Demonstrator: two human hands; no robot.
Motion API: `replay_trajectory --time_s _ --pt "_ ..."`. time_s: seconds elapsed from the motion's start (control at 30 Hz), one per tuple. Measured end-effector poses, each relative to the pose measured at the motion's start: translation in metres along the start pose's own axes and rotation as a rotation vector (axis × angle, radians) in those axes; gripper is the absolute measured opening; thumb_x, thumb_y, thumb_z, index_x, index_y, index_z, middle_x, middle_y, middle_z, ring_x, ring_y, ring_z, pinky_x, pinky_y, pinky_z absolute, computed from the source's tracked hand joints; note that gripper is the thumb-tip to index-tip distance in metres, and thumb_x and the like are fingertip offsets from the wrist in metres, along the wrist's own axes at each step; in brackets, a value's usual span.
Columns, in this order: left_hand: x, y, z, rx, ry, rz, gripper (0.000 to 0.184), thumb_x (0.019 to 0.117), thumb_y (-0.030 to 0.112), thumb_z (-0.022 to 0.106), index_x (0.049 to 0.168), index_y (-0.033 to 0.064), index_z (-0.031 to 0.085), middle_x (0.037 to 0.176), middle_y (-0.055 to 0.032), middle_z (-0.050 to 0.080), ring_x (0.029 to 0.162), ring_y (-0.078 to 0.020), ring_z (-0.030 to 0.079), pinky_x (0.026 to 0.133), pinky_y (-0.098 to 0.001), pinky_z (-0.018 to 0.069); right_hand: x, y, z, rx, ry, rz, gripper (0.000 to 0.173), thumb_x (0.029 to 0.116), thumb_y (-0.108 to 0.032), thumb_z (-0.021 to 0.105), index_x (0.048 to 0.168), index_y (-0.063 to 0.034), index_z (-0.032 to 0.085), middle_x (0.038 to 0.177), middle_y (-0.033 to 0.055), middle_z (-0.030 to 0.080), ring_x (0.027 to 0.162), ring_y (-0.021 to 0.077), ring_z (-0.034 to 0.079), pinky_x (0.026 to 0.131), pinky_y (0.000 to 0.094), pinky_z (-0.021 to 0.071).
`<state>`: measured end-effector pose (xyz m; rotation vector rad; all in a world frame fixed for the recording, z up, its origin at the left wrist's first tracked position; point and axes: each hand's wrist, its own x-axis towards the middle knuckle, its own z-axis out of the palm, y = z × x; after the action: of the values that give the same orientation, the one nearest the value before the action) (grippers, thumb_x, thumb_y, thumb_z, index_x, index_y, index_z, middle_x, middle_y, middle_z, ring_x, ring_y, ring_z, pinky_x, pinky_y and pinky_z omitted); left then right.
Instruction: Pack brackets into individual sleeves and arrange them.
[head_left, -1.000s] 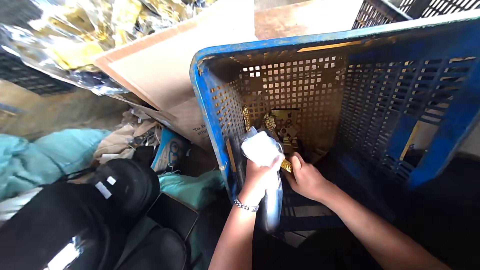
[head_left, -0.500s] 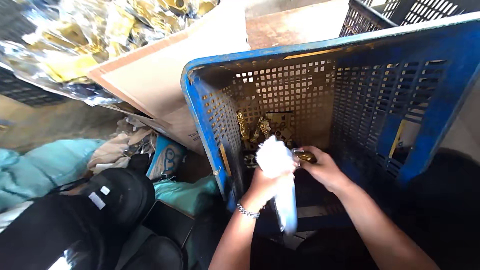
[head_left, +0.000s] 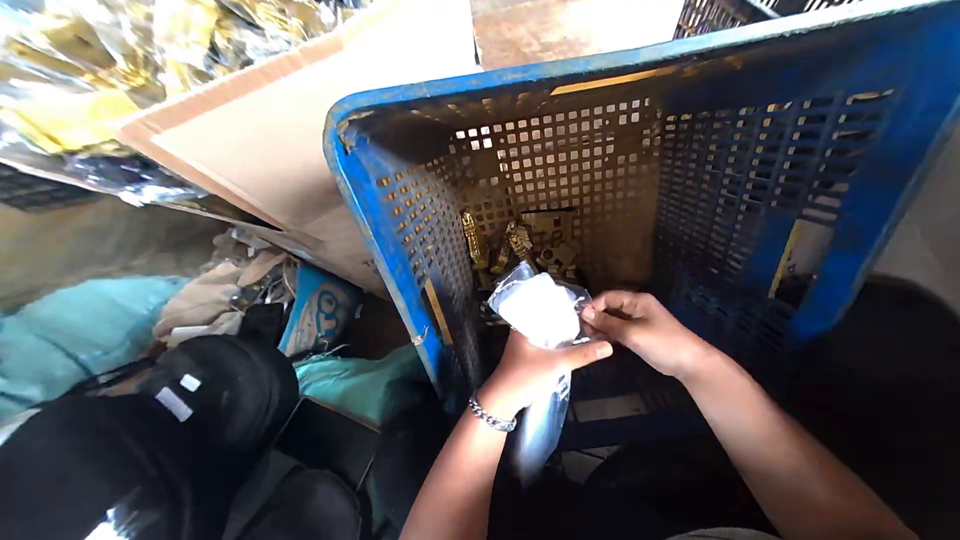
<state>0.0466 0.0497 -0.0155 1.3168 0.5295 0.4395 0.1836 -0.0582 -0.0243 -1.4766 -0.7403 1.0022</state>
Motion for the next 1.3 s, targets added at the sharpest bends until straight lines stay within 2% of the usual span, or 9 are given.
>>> replay_trajectory --time_s 0.23,0.4,0.63,0.73,0.83,0.9,1.0,1.13,1.3 --pt "0.018 -0.002 -0.056 0.628 0.432 0.194 0.048 0.0837 0.015 0.081 0.121 -0.0067 0.061 0.101 -0.0114 0.07 0.088 -0.0134 0.069 0.082 -0.0347 0.0588 -0.025 0.028 0.006 0.264 -0.009 0.083 0.023 0.0868 -0.003 0.073 0.075 -0.0165 0.057 0.063 -0.0092 0.063 0.047 -0.0016 0.054 0.046 0.015 0.0451" --pt "-0.004 0.007 -0.022 0.227 -0.029 -0.108 0.047 0.061 0.005 0.091 0.099 0.0036 0.064 0.082 0.0053 0.069 0.075 -0.002 0.067 0.072 -0.0216 0.059 -0.004 0.008 0.025 -0.181 -0.046 -0.187 0.032 0.0703 -0.013 0.084 0.065 -0.0114 0.053 0.066 -0.0123 0.054 0.062 -0.0098 0.047 0.058 0.0102 0.0389" --pt "0.029 -0.009 -0.065 0.893 0.496 0.633 0.045 0.0748 0.018 0.082 0.107 -0.0082 0.064 0.094 -0.014 0.069 0.089 -0.0111 0.068 0.083 -0.0277 0.055 0.06 -0.018 0.0 -0.652 0.192 -0.528 0.031 0.0814 -0.016 0.083 0.069 -0.0045 0.057 0.062 0.0036 0.055 0.055 0.0076 0.05 0.051 0.0235 0.0392" --pt "0.03 -0.008 -0.071 1.009 0.552 0.688 0.029 0.082 0.014 0.075 0.1 -0.0076 0.066 0.087 -0.0151 0.068 0.084 -0.015 0.067 0.079 -0.03 0.054 0.073 0.006 0.002 -0.259 0.039 -0.306 0.017 0.0869 -0.011 0.077 0.09 -0.0064 0.061 0.073 -0.0011 0.062 0.06 0.003 0.058 0.055 0.0189 0.0516" --pt "0.031 -0.003 -0.078 1.099 0.558 0.793 0.013 0.0888 0.011 0.066 0.092 -0.0011 0.068 0.086 -0.0134 0.067 0.086 -0.0146 0.065 0.08 -0.0271 0.051 0.079 0.06 0.022 -0.008 0.003 0.094 0.025 0.1064 -0.024 0.052 0.119 -0.0043 0.061 0.099 0.0065 0.067 0.082 0.0139 0.066 0.075 0.0336 0.0584" --pt "0.034 -0.004 -0.076 1.042 0.497 0.824 0.012 0.0877 0.007 0.064 0.093 -0.0027 0.069 0.086 -0.0138 0.067 0.086 -0.0133 0.065 0.081 -0.0246 0.05 0.091 0.095 0.05 -0.307 -0.105 0.308 0.04 0.1077 -0.023 0.052 0.135 0.006 0.058 0.129 0.0254 0.064 0.119 0.0335 0.062 0.106 0.0493 0.0468" --pt "0.033 -0.007 -0.074 0.947 0.5 0.72 0.018 0.085 0.005 0.067 0.1 -0.0046 0.067 0.091 -0.0122 0.068 0.088 -0.0099 0.065 0.082 -0.0232 0.0518 0.089 0.128 0.083 -0.637 -0.296 0.45 0.075 0.0997 -0.042 0.065 0.153 0.0043 0.038 0.155 0.0273 0.042 0.147 0.042 0.036 0.12 0.0623 0.0232" --pt "0.033 0.005 -0.071 0.914 0.574 0.552 0.026 0.088 0.017 0.074 0.101 -0.0049 0.066 0.089 -0.0094 0.066 0.084 -0.0075 0.063 0.079 -0.0252 0.0516 0.079 0.124 0.077 -0.625 -0.341 0.523 0.099 0.0822 -0.049 0.083 0.153 0.0039 0.038 0.153 0.0317 0.041 0.145 0.0509 0.032 0.117 0.0703 0.0198" --pt "0.03 0.026 -0.052 1.113 0.453 0.237 0.022 0.0816 0.012 0.079 0.087 -0.0072 0.069 0.073 -0.0137 0.064 0.069 -0.0201 0.062 0.066 -0.036 0.048 0.05 0.119 0.06 -0.545 -0.504 0.558 0.078 0.0768 -0.039 0.09 0.137 0.0003 0.06 0.131 0.028 0.061 0.127 0.0455 0.054 0.108 0.0656 0.0378"
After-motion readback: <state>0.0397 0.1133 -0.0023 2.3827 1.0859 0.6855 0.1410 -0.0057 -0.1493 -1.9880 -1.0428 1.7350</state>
